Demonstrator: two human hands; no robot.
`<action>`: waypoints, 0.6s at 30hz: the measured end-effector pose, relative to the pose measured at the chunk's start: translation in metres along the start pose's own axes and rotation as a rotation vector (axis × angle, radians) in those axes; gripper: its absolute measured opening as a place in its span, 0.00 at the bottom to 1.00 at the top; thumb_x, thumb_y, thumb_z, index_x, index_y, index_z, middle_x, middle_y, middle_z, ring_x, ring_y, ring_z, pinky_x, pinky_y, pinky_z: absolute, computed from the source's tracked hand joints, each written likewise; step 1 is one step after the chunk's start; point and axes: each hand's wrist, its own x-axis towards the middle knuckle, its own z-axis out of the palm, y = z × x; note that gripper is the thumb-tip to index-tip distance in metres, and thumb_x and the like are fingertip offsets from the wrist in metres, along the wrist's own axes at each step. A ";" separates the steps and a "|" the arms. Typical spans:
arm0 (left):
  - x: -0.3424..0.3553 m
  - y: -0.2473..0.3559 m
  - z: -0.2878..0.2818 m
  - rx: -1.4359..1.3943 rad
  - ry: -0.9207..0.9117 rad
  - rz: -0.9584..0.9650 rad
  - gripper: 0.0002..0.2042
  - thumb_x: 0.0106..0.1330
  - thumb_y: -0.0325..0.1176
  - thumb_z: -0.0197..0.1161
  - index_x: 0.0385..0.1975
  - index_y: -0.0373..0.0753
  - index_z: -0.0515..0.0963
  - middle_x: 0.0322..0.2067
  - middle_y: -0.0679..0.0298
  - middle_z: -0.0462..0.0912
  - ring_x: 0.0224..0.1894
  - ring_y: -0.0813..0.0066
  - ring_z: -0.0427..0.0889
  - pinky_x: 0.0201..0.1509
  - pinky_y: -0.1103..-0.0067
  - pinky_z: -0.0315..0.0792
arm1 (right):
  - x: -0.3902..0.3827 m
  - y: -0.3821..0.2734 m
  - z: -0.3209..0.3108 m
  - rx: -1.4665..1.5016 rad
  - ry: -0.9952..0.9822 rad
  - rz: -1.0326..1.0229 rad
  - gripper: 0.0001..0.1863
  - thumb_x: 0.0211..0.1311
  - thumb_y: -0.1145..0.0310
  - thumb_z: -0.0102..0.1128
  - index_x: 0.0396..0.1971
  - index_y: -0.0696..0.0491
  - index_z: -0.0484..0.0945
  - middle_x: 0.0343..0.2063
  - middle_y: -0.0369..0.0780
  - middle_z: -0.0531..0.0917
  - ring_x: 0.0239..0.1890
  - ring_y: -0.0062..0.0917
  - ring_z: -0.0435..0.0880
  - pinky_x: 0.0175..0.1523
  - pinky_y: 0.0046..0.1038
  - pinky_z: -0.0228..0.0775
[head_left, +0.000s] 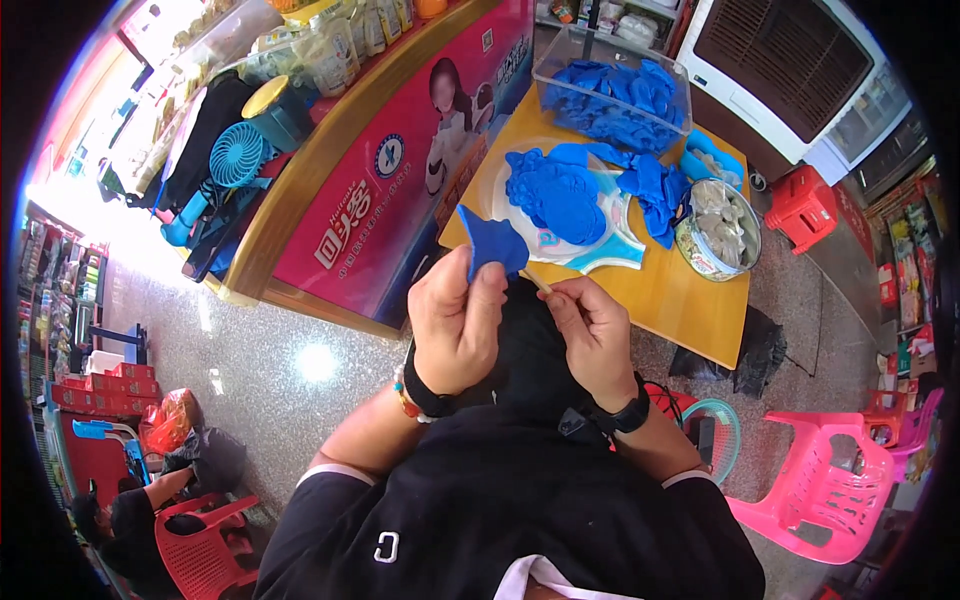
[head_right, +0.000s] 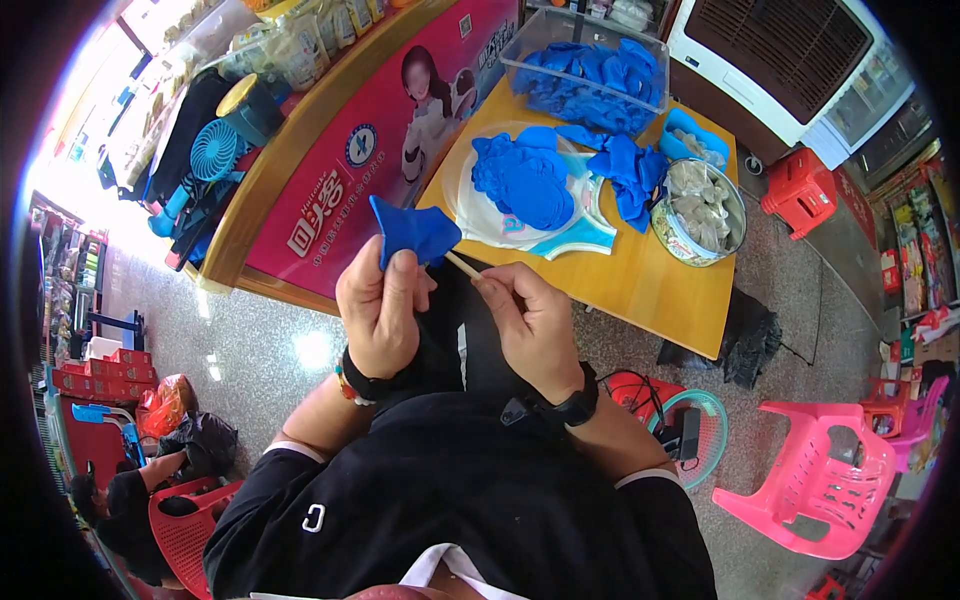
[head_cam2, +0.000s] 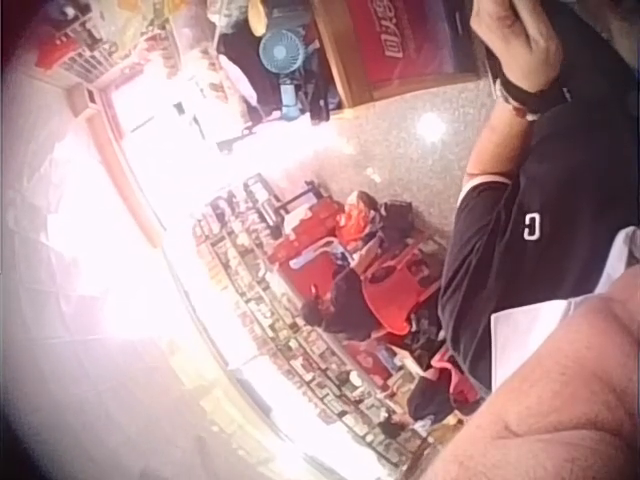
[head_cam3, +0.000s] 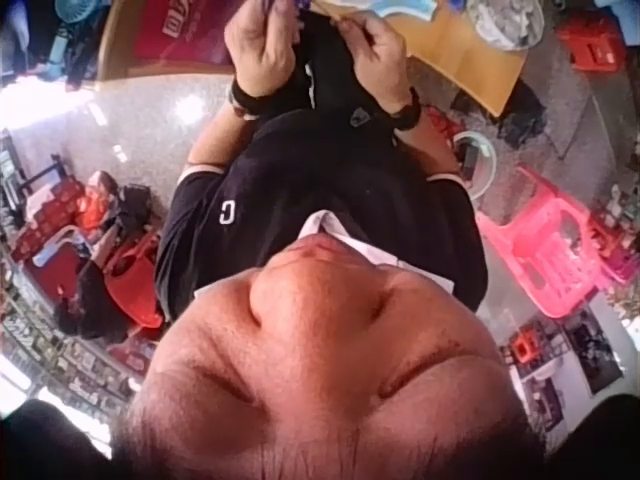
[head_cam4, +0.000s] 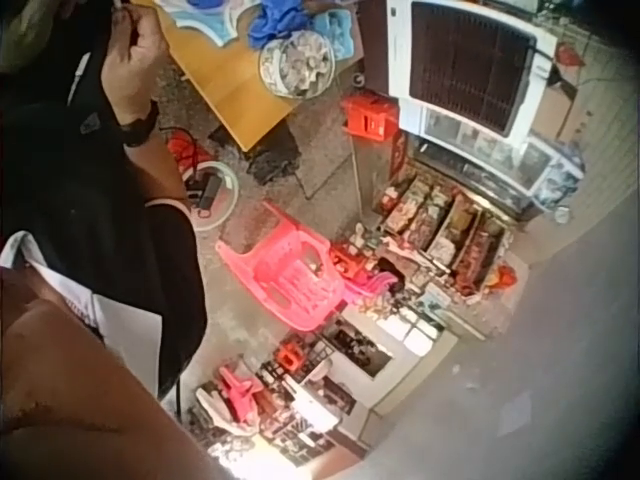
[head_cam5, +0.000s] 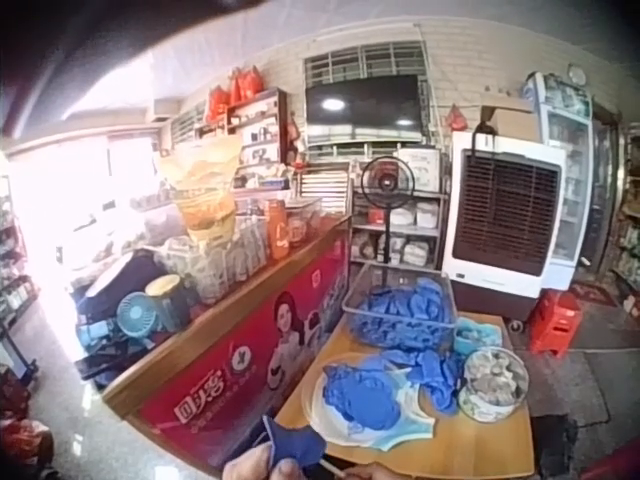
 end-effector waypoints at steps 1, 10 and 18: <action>0.001 -0.001 0.000 0.000 0.000 0.005 0.10 0.72 0.32 0.50 0.29 0.34 0.71 0.17 0.69 0.70 0.18 0.85 0.69 0.25 0.86 0.64 | 0.002 -0.001 0.000 0.000 0.001 -0.005 0.04 0.62 0.75 0.59 0.32 0.61 0.78 0.20 0.33 0.78 0.22 0.11 0.70 0.27 0.15 0.61; 0.008 0.001 -0.009 -0.148 0.040 -0.077 0.10 0.72 0.33 0.49 0.31 0.35 0.72 0.22 0.71 0.72 0.21 0.88 0.68 0.24 0.89 0.61 | -0.002 -0.006 -0.008 -0.115 -0.055 -0.054 0.04 0.61 0.75 0.60 0.32 0.61 0.78 0.19 0.35 0.78 0.21 0.12 0.71 0.27 0.16 0.62; 0.004 0.000 -0.004 0.040 -0.036 0.027 0.13 0.73 0.37 0.49 0.28 0.35 0.72 0.17 0.72 0.69 0.18 0.88 0.66 0.23 0.89 0.63 | -0.002 -0.003 0.000 -0.071 0.004 -0.110 0.03 0.60 0.76 0.60 0.31 0.61 0.78 0.19 0.36 0.78 0.20 0.14 0.73 0.26 0.17 0.63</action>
